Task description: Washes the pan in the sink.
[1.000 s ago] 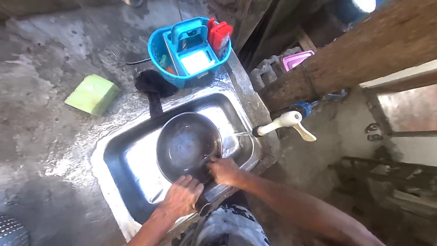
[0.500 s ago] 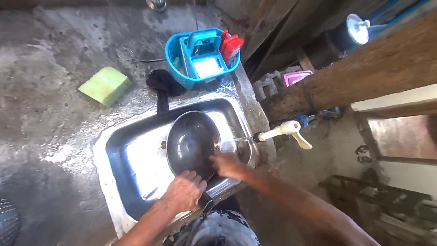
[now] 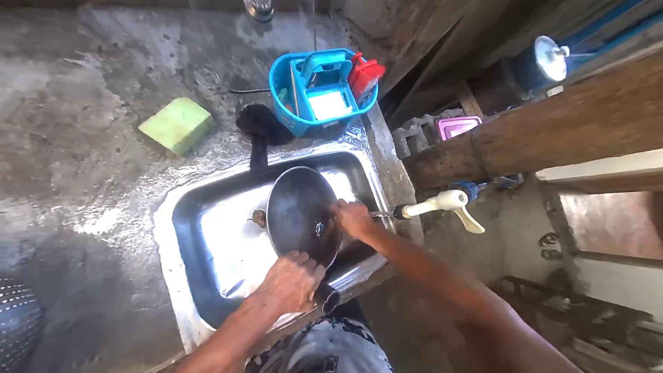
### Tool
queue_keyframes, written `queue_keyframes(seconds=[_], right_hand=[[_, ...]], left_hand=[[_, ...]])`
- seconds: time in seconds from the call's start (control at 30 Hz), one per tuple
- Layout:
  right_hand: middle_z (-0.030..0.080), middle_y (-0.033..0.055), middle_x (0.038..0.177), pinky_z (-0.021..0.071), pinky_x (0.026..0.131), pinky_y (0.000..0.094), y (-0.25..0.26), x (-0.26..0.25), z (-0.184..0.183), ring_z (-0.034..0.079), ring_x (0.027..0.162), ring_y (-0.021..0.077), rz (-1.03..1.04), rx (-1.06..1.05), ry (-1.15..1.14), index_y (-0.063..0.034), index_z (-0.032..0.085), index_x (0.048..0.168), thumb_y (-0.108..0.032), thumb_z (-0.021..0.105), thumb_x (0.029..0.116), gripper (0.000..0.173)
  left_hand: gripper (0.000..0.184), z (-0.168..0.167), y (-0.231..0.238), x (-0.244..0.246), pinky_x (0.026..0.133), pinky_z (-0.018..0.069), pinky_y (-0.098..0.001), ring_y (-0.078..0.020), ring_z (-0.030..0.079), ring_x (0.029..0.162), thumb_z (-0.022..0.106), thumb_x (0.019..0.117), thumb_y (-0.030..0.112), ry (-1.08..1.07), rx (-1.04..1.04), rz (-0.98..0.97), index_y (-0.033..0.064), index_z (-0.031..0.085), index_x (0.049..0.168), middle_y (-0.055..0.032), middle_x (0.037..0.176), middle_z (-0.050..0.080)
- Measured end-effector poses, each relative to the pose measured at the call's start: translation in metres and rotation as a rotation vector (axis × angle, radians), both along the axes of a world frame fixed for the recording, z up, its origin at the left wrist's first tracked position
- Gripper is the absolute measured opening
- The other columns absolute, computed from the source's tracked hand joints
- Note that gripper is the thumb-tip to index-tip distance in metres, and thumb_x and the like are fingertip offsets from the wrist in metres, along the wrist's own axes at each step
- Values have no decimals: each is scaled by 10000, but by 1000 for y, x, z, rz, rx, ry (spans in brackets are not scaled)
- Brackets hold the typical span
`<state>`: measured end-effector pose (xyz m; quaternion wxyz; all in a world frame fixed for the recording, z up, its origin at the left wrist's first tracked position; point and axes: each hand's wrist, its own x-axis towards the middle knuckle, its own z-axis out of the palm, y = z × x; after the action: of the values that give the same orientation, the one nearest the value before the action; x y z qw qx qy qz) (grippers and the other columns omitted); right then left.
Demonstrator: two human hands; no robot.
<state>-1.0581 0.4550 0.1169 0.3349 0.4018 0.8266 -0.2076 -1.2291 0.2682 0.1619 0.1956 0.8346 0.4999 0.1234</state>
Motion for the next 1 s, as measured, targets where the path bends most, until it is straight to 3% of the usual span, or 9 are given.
queue_keyframes(seconds=[0.1,0.2,0.33,0.43,0.53,0.67,0.77,0.83,1.0], right_hand=[[569,190,1443,518,919,666,-19,2,6,643,1170,445,-55,-38,32,-184,580,1434,-235,532,1039,401],[582,174,1431,514,919,673,-35,0,18,646,1169,431,-46,-154,-12,-197,593,1421,-252,548,1030,397],[594,197,1384,531,900,638,9,-11,-3,647,1138,441,-31,47,31,-174,604,1400,-193,526,1036,373],[639,184,1352,486,979,678,-33,-1,9,631,1206,413,-145,-209,59,-165,636,1371,-232,606,987,391],[685,193,1233,479,960,678,-48,-1,14,642,1177,396,-153,-368,75,-123,672,1274,-239,615,984,318],[565,187,1444,512,918,668,-3,-12,9,643,1166,442,-45,-100,-50,-153,566,1432,-225,547,1025,414],[660,209,1300,494,942,691,-24,-2,15,649,1155,441,-89,-190,-16,-133,646,1336,-248,619,975,380],[678,211,1254,479,952,694,-40,-3,25,635,1185,432,-88,-294,-62,-128,651,1313,-265,623,975,367],[609,219,1367,485,979,666,-12,-3,18,616,1218,445,-94,-129,-123,-120,573,1423,-237,557,1012,428]], left_hand=[[366,2,9,-13,639,551,-421,-253,699,711,804,595,396,-11,54,-18,117,667,788,-49,695,667],[359,5,8,-8,677,554,-432,-273,704,751,818,646,369,11,-27,-70,100,666,827,-71,732,676],[342,6,16,-18,629,548,-432,-257,694,693,785,613,388,-70,11,-6,115,657,776,-54,681,654],[390,9,14,-18,705,556,-452,-284,707,781,836,630,377,11,-85,-77,102,679,857,-76,764,690],[413,6,7,-11,699,552,-443,-286,704,785,842,623,392,39,-82,-113,102,669,861,-78,767,687],[383,6,10,-13,639,551,-414,-253,695,707,826,580,390,4,-1,-53,118,668,799,-49,696,664],[404,13,17,-14,731,559,-463,-300,713,814,836,641,377,18,-138,-103,93,687,886,-90,799,705],[383,17,16,-5,794,541,-486,-340,702,885,808,739,346,42,-247,-168,58,675,954,-135,869,708],[314,26,25,-1,739,541,-462,-311,705,817,754,767,344,34,-221,-159,74,671,904,-110,799,694]])
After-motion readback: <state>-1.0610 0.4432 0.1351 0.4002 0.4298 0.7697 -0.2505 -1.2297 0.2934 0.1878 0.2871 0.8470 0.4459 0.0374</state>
